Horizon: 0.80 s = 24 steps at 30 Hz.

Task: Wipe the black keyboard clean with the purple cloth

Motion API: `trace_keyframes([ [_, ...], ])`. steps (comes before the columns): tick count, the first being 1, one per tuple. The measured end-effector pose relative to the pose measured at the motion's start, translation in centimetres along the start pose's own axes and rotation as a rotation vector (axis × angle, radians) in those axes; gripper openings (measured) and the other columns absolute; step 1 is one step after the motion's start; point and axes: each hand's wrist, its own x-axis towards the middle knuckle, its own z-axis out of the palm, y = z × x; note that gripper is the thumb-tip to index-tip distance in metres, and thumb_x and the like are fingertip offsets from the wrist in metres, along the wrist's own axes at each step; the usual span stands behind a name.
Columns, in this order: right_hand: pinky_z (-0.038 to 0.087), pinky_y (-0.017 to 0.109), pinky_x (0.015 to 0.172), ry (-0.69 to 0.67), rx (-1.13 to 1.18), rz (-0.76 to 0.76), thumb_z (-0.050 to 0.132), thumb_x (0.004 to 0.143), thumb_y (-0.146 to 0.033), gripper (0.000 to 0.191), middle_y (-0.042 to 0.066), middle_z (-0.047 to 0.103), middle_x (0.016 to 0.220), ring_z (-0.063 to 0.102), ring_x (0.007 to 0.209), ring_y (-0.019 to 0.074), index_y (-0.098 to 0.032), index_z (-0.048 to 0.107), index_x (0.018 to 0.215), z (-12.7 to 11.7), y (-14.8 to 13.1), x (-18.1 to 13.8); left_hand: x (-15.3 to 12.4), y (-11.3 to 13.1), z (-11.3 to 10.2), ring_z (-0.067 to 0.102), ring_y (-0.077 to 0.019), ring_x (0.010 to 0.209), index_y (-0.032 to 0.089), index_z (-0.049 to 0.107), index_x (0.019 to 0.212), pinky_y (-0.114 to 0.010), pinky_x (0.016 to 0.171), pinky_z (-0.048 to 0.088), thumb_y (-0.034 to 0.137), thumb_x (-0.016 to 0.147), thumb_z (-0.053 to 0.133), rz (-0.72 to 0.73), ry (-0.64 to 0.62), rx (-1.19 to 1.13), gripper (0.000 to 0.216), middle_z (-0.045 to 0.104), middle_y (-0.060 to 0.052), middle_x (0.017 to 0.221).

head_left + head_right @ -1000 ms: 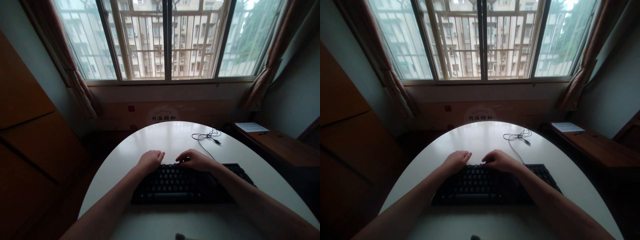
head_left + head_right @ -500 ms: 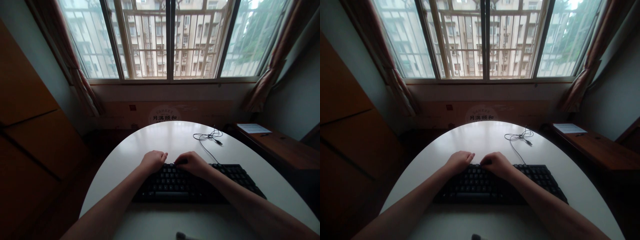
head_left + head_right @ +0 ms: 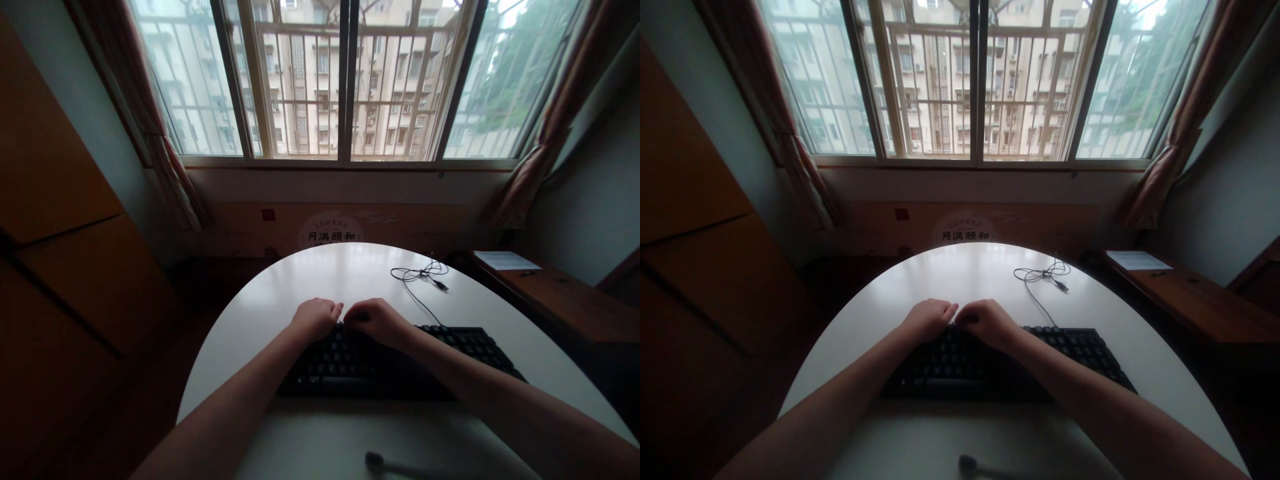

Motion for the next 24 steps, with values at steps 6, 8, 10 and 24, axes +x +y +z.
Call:
trace_keyframes([
  [6,0.051,0.026,0.077,-0.142,-0.072,0.049,0.065,0.073,-0.02,0.021,0.003,0.076,0.089,0.069,0.08,0.0187,-0.019,0.076,0.092,-0.5,0.5,0.4,0.1,0.0,0.0,0.066,-0.0266,0.09,0.02,0.073,0.088,-0.034,0.073,0.047,0.048,0.095,0.023,0.003,-0.002,-0.015,0.058,0.073,-0.011,0.095],
  [8,0.051,0.026,0.076,-0.176,-0.12,0.084,0.067,0.071,-0.021,0.023,0.003,0.076,0.09,0.069,0.081,0.0191,-0.02,0.076,0.092,-1.2,0.4,0.5,0.1,-0.1,0.0,0.066,-0.0266,0.09,0.02,0.073,0.088,-0.034,0.073,0.047,0.049,0.095,0.022,0.001,-0.003,-0.018,0.059,0.073,-0.011,0.095],
  [10,0.05,0.026,0.076,-0.198,-0.187,0.108,0.068,0.07,-0.022,0.024,0.003,0.076,0.09,0.069,0.082,0.0192,-0.021,0.076,0.093,-1.7,-0.1,0.5,0.2,-0.1,0.0,0.066,-0.0268,0.09,0.019,0.073,0.088,-0.034,0.073,0.047,0.049,0.095,0.022,-0.003,-0.006,-0.02,0.059,0.073,-0.012,0.095],
  [24,0.045,0.025,0.067,-0.229,-0.515,0.211,0.07,0.069,-0.027,0.021,-0.001,0.076,0.084,0.068,0.077,0.019,-0.028,0.078,0.088,-5.3,-0.4,-1.4,0.4,-0.2,0.0,0.066,-0.0266,0.089,0.019,0.072,0.086,-0.034,0.072,0.047,0.049,0.094,0.025,-0.031,-0.023,-0.033,0.057,0.073,-0.012,0.094],
])
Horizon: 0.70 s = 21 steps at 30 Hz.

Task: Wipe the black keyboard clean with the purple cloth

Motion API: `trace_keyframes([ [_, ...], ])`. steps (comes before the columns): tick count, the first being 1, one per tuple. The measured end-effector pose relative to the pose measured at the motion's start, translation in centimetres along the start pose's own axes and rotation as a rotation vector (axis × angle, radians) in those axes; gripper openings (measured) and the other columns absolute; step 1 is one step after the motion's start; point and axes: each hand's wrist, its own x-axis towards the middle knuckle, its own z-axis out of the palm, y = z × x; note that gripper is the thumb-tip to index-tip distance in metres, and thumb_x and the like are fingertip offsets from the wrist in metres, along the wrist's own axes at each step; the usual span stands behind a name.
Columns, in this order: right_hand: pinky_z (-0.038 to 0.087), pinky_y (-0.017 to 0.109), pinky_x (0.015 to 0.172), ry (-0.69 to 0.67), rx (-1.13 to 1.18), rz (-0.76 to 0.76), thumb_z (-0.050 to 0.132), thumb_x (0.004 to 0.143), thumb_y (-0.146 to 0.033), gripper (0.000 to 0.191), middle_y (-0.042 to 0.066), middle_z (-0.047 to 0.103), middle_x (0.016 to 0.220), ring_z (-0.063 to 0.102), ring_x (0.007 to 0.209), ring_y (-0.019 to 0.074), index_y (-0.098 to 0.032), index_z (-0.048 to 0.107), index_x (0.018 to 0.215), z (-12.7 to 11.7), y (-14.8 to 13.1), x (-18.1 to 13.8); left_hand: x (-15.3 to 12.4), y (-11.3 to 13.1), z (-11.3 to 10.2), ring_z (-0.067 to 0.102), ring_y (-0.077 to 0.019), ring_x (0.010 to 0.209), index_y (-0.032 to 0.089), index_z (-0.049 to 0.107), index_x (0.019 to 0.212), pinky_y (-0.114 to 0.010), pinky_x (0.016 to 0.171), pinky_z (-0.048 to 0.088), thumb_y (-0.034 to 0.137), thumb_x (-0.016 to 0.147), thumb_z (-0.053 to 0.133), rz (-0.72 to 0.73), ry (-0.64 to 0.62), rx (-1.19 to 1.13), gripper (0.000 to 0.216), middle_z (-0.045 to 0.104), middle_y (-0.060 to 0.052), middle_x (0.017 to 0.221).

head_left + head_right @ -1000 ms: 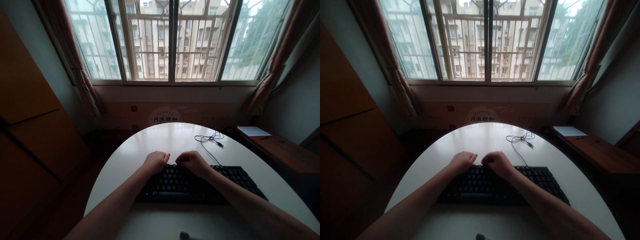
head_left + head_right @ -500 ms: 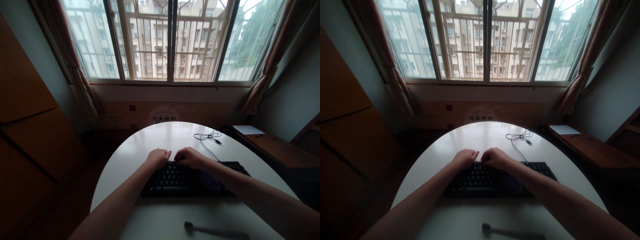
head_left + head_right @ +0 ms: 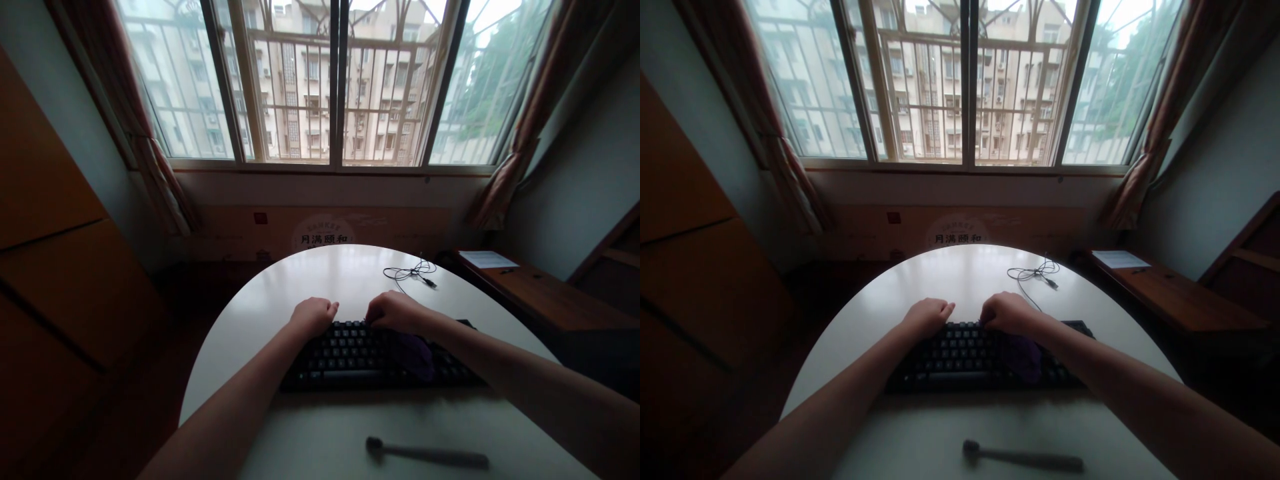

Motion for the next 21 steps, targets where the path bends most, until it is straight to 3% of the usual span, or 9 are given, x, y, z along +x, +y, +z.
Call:
trace_keyframes([
  [4,0.047,0.027,0.07,0.06,-0.031,-0.015,0.067,0.07,-0.022,0.018,-0.001,0.076,0.083,0.068,0.077,0.0197,-0.028,0.078,0.084,0.1,0.4,-0.7,0.1,0.0,0.0,0.066,-0.0264,0.089,0.019,0.072,0.085,-0.034,0.072,0.046,0.049,0.094,0.025,0.008,0.008,0.002,0.057,0.073,-0.012,0.094],
  [8,0.052,0.029,0.077,0.218,0.227,-0.06,0.064,0.075,-0.021,0.016,0.002,0.076,0.084,0.07,0.08,0.0194,-0.023,0.076,0.086,-1.0,1.3,-1.9,0.1,-0.1,-0.1,0.066,-0.0259,0.088,0.019,0.072,0.083,-0.033,0.071,0.046,0.049,0.094,0.026,0.013,0.013,0.003,0.056,0.073,-0.012,0.093],
  [10,0.054,0.031,0.079,0.307,0.415,-0.064,0.068,0.076,-0.027,0.013,0.004,0.075,0.084,0.07,0.082,0.0204,-0.02,0.074,0.084,-2.2,2.1,-3.1,0.1,-0.1,0.0,0.066,-0.0259,0.088,0.018,0.072,0.083,-0.033,0.071,0.046,0.049,0.094,0.026,0.014,0.013,0.005,0.056,0.073,-0.012,0.093],
  [15,0.056,0.037,0.082,0.378,0.837,-0.027,0.076,0.073,-0.041,0.031,0.007,0.073,0.086,0.07,0.085,0.0233,-0.017,0.065,0.089,-6.4,3.8,-7.8,0.1,-0.1,-0.1,0.066,-0.026,0.088,0.019,0.071,0.083,-0.033,0.07,0.046,0.049,0.094,0.026,0.013,0.01,0.011,0.056,0.072,-0.011,0.093],
  [21,0.057,0.035,0.066,0.607,1.025,0.007,0.076,0.072,-0.044,0.035,0.002,0.068,0.079,0.069,0.072,0.0217,-0.024,0.059,0.096,-11.9,4.1,-13.3,0.0,0.1,-0.4,0.066,-0.0262,0.087,0.019,0.072,0.084,-0.033,0.07,0.046,0.047,0.093,0.03,-0.003,-0.001,0.031,0.051,0.072,-0.012,0.092],
])
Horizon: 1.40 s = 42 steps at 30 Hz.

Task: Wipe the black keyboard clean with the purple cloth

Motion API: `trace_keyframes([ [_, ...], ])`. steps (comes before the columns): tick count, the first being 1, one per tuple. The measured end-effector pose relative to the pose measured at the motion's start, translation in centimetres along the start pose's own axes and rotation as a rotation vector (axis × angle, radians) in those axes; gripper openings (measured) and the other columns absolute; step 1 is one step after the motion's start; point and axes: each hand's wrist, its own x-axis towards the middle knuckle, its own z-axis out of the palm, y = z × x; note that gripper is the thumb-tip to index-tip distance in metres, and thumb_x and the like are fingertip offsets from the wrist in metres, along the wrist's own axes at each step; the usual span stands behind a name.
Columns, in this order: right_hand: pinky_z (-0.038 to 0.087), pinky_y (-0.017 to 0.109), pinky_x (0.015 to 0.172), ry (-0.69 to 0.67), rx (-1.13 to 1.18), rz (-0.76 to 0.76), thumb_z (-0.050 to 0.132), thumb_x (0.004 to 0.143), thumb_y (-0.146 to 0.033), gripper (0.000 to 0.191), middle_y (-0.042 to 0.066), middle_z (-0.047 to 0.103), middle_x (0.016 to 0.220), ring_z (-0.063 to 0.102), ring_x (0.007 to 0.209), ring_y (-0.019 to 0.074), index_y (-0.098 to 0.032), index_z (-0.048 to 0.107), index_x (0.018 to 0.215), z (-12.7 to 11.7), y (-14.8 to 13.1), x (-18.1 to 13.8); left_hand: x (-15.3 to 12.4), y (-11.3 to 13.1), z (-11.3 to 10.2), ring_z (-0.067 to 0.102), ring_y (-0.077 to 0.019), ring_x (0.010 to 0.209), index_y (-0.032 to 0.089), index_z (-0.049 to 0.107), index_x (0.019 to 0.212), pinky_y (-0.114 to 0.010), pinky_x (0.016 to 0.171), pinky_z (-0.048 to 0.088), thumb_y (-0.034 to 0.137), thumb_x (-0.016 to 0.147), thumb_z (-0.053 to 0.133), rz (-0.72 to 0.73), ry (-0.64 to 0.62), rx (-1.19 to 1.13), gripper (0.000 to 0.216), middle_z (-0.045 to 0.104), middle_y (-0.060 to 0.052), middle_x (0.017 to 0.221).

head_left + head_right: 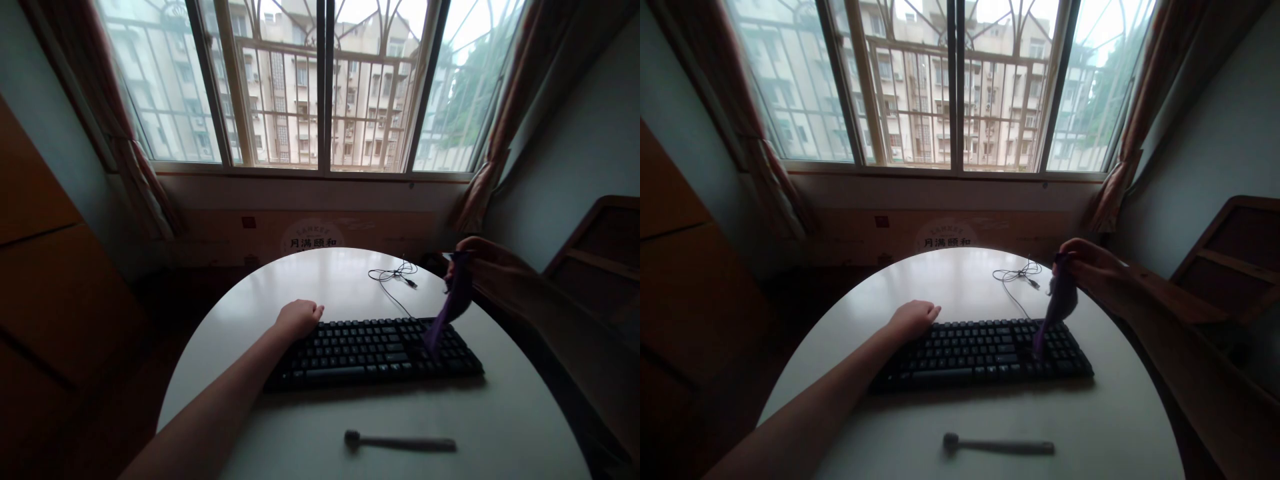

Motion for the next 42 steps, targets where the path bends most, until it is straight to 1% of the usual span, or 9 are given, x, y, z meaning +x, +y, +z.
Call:
trace_keyframes([
  [3,0.052,0.028,0.055,0.134,0.032,-0.112,0.075,0.074,-0.041,0.028,-0.001,0.064,0.073,0.063,0.061,0.0156,-0.026,0.06,0.094,-1.0,-1.9,0.1,-0.1,0.2,-0.2,0.066,-0.026,0.087,0.018,0.072,0.084,-0.032,0.07,0.046,0.047,0.092,0.032,-0.004,-0.005,0.013,0.05,0.072,-0.012,0.092],
  [6,0.045,0.025,0.053,0.108,0.024,-0.117,0.072,0.077,-0.037,0.024,0.0,0.064,0.075,0.06,0.061,0.0133,-0.025,0.06,0.094,0.0,-1.3,1.1,-0.2,0.0,-0.6,0.066,-0.0257,0.085,0.018,0.071,0.082,-0.032,0.069,0.045,0.049,0.091,0.033,-0.004,-0.011,0.026,0.05,0.072,-0.012,0.09],
  [9,0.044,0.025,0.061,-0.071,-0.079,-0.049,0.077,0.071,-0.037,0.032,0.002,0.065,0.078,0.061,0.07,0.0146,-0.02,0.057,0.09,3.0,2.3,2.5,-0.3,-0.9,-1.3,0.066,-0.0249,0.084,0.019,0.07,0.079,-0.031,0.067,0.044,0.052,0.093,0.03,-0.016,0.003,0.031,0.054,0.072,-0.011,0.089],
  [13,0.037,0.022,0.052,-0.316,-0.346,0.006,0.071,0.074,-0.039,0.028,-0.002,0.056,0.066,0.05,0.058,0.0109,-0.017,0.054,0.077,7.5,8.7,3.6,0.0,-2.9,-2.1,0.065,-0.0244,0.085,0.018,0.069,0.079,-0.031,0.067,0.041,0.049,0.095,0.026,-0.07,0.061,0.039,0.055,0.072,-0.011,0.09],
  [18,0.042,0.022,0.058,-0.416,-0.445,-0.023,0.065,0.077,-0.03,0.016,0.0,0.06,0.071,0.055,0.064,0.012,-0.016,0.058,0.078,9.6,12.4,2.6,0.5,-4.1,-2.2,0.064,-0.0221,0.081,0.019,0.066,0.078,-0.03,0.064,0.037,0.045,0.097,0.024,-0.136,0.104,0.048,0.053,0.071,-0.009,0.086],
  [24,0.046,0.023,0.062,-0.351,-0.296,0.002,0.067,0.08,-0.033,0.019,0.003,0.064,0.076,0.059,0.069,0.0131,-0.015,0.063,0.082,9.1,11.6,1.7,0.0,-2.5,-3.2,0.061,-0.0204,0.072,0.019,0.06,0.07,-0.029,0.059,0.032,0.044,0.095,0.033,-0.039,0.185,0.109,0.044,0.067,-0.007,0.076],
  [28,0.048,0.023,0.061,-0.351,-0.191,0.074,0.068,0.079,-0.032,0.02,0.004,0.067,0.079,0.061,0.069,0.0137,-0.015,0.068,0.09,9.4,10.6,1.5,-1.4,0.6,-4.4,0.057,-0.0182,0.064,0.019,0.057,0.069,-0.029,0.057,0.032,0.039,0.094,0.038,0.035,0.2,0.086,0.037,0.065,-0.005,0.073],
  [36,0.046,0.021,0.052,-0.229,-0.064,0.053,0.076,0.073,-0.035,0.027,0.001,0.064,0.082,0.061,0.063,0.0116,-0.018,0.058,0.085,12.1,7.4,-1.1,-5.9,8.8,-3.7,0.06,-0.0189,0.08,0.023,0.061,0.108,-0.03,0.071,0.046,0.036,0.083,0.061,0.318,0.236,-0.52,0.028,0.067,-0.005,0.098],
  [42,0.047,0.021,0.06,-0.241,-0.072,0.038,0.075,0.076,-0.033,0.033,0.001,0.063,0.084,0.06,0.07,0.0117,-0.019,0.061,0.102,12.0,7.4,-1.6,-5.6,8.7,-3.4,0.059,-0.0164,0.071,0.019,0.066,0.083,-0.026,0.066,0.045,0.029,0.083,0.06,0.364,0.212,-0.81,0.012,0.068,-0.003,0.08],
])
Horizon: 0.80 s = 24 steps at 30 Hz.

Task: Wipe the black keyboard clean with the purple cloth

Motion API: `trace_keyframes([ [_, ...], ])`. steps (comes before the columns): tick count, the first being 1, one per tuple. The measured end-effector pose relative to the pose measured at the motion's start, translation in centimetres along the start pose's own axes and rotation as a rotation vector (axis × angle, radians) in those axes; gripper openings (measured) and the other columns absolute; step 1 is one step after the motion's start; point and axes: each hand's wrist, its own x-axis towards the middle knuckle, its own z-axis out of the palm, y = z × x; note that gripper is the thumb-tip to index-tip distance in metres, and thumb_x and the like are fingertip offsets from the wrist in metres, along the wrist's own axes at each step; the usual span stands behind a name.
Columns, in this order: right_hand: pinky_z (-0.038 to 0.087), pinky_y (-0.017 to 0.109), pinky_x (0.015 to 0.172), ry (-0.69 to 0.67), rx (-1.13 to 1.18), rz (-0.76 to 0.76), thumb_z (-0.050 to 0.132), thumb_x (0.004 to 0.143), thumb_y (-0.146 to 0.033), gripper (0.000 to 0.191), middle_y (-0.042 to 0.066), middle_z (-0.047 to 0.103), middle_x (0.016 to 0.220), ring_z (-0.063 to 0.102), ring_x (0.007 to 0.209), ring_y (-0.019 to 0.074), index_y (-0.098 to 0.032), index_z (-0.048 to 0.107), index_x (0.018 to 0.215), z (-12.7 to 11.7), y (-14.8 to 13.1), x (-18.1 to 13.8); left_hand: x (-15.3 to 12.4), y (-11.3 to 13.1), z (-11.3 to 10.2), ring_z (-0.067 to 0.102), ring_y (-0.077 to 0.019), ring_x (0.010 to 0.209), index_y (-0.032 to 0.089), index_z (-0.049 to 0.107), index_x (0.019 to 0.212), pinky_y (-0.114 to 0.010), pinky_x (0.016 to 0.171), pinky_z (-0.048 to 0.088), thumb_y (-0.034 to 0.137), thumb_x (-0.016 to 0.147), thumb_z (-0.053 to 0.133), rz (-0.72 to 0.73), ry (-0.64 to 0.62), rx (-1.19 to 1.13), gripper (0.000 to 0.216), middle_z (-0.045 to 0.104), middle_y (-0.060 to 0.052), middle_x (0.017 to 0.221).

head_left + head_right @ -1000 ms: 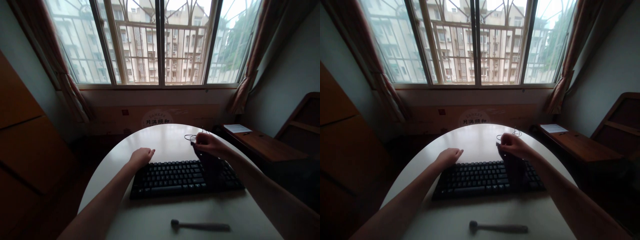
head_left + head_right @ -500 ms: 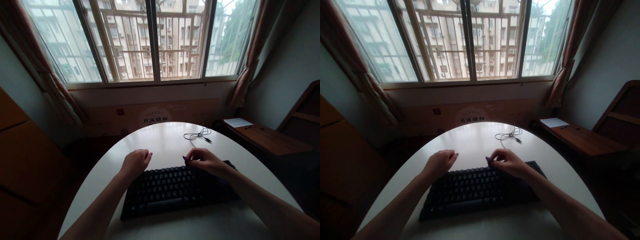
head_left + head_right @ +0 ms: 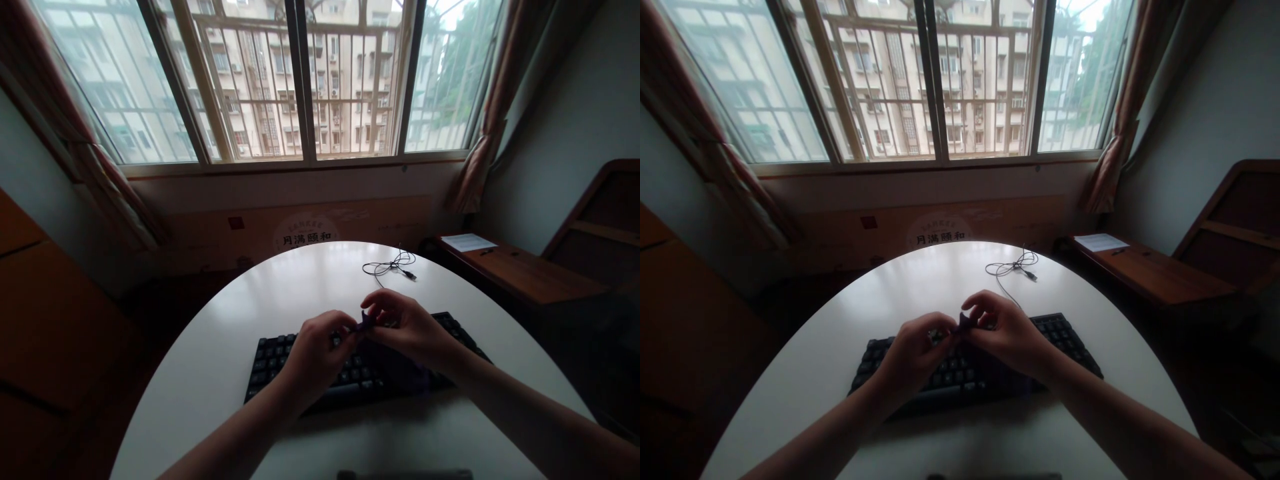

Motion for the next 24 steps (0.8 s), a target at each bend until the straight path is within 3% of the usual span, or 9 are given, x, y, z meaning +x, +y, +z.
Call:
trace_keyframes([
  [4,0.047,0.023,0.061,-0.096,0.043,0.087,0.076,0.075,-0.036,0.039,0.001,0.063,0.078,0.058,0.069,0.0124,-0.018,0.066,0.108,-0.7,-0.3,0.2,-0.2,0.6,-0.3,0.052,-0.0131,0.062,0.019,0.063,0.084,-0.024,0.058,0.04,0.034,0.086,0.055,-0.045,0.006,-0.055,0.017,0.064,-0.002,0.076],
  [7,0.046,0.022,0.058,-0.151,0.086,0.17,0.077,0.072,-0.035,0.029,0.001,0.062,0.074,0.057,0.065,0.0123,-0.015,0.068,0.091,-0.9,-1.0,0.1,-0.4,1.1,-0.2,0.049,-0.0134,0.063,0.019,0.058,0.081,-0.024,0.059,0.039,0.038,0.088,0.05,-0.054,0.004,-0.195,0.022,0.056,0.0,0.069],
  [10,0.044,0.02,0.055,-0.124,0.098,0.174,0.079,0.07,-0.035,0.027,-0.001,0.058,0.068,0.055,0.062,0.0115,-0.015,0.064,0.08,-0.9,-1.6,0.0,-0.4,1.3,-0.2,0.048,-0.0131,0.063,0.019,0.052,0.075,-0.023,0.057,0.04,0.046,0.089,0.049,-0.087,0.006,-0.377,0.03,0.049,0.002,0.066],
  [18,0.045,0.019,0.061,-0.069,0.385,0.139,0.079,0.072,-0.03,0.028,-0.001,0.059,0.079,0.057,0.071,0.0111,-0.019,0.064,0.092,-1.0,-0.4,-0.4,-0.3,1.2,-0.1,0.045,-0.0076,0.048,0.019,0.048,0.074,-0.017,0.043,0.037,0.055,0.082,0.062,-0.2,-0.041,-0.683,0.039,0.045,0.006,0.058],
  [24,0.05,0.021,0.065,-0.032,0.502,0.221,0.08,0.07,-0.03,0.034,0.003,0.066,0.088,0.061,0.076,0.0136,-0.018,0.068,0.099,-0.8,-1.1,-0.3,0.1,0.6,0.0,0.051,-0.0084,0.037,0.019,0.051,0.086,-0.018,0.034,0.041,0.053,0.078,0.068,-0.244,-0.143,-0.77,0.039,0.055,0.006,0.057],
])
